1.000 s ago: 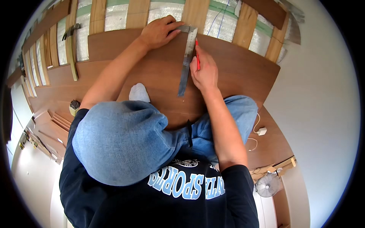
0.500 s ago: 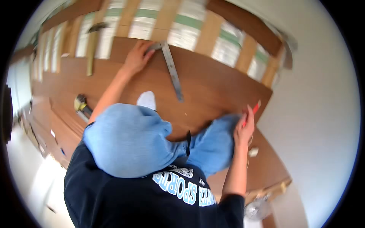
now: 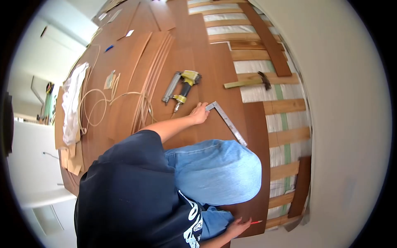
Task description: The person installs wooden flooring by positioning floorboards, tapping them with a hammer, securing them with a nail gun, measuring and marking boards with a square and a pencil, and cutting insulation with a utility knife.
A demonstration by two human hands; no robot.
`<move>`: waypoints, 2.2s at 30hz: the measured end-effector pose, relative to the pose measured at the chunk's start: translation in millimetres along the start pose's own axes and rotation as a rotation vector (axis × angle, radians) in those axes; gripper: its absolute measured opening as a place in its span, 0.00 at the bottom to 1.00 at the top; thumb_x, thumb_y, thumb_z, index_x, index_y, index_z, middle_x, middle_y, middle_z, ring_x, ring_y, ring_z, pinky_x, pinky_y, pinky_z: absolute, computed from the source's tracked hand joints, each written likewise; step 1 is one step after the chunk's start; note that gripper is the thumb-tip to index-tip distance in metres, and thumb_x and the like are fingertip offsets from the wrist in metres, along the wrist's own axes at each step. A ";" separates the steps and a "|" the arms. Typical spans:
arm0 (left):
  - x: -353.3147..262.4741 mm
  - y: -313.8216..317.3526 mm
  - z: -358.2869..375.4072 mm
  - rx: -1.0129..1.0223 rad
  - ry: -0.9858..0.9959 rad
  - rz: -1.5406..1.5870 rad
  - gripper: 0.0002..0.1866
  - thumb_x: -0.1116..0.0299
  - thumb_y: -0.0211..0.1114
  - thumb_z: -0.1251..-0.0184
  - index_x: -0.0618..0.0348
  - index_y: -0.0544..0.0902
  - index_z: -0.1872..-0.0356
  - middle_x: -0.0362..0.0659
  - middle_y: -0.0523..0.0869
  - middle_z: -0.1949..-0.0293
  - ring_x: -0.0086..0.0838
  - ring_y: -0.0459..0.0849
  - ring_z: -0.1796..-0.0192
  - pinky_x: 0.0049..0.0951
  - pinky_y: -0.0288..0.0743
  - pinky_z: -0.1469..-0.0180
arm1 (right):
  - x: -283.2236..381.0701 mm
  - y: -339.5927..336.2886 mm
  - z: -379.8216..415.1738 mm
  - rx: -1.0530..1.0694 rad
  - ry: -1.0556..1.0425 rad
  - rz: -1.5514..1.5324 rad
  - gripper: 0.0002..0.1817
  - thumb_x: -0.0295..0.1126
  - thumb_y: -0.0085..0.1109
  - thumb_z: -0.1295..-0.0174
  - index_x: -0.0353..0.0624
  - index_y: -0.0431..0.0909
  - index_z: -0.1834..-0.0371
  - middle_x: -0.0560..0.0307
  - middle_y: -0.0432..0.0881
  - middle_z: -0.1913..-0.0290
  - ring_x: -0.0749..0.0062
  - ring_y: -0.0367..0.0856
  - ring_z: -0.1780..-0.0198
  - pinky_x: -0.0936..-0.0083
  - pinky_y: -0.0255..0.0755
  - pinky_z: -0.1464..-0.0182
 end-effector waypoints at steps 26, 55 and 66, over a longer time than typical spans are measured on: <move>62.1 -175.3 143.5 -0.157 0.249 -0.226 0.17 0.60 0.55 0.21 0.52 0.82 0.39 0.49 0.81 0.38 0.48 0.85 0.40 0.50 0.81 0.42 | -81.7 85.6 78.2 0.457 0.122 -0.138 0.28 0.49 0.54 0.24 0.27 0.79 0.43 0.23 0.86 0.53 0.31 0.87 0.53 0.45 0.81 0.47; 430.4 -368.0 297.6 -0.544 -0.388 -0.049 0.20 0.60 0.65 0.23 0.54 0.81 0.35 0.52 0.81 0.35 0.46 0.80 0.32 0.43 0.75 0.30 | 504.7 172.4 30.8 0.570 -1.110 0.044 0.15 0.33 0.59 0.27 0.37 0.85 0.43 0.42 0.86 0.49 0.52 0.87 0.52 0.59 0.81 0.47; 640.4 -437.7 102.4 -0.663 -0.762 -0.036 0.23 0.53 0.60 0.22 0.52 0.81 0.34 0.47 0.77 0.29 0.42 0.71 0.24 0.48 0.64 0.23 | 570.4 208.4 11.2 0.426 -1.106 0.061 0.10 0.24 0.59 0.31 0.38 0.83 0.49 0.45 0.83 0.49 0.51 0.84 0.51 0.59 0.80 0.50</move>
Point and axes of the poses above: each hand's wrist, its own z-axis away from the middle knuckle, its own y-axis out of the palm, x = y × z, the point moved 4 cm from there along -z, towards the middle knuckle
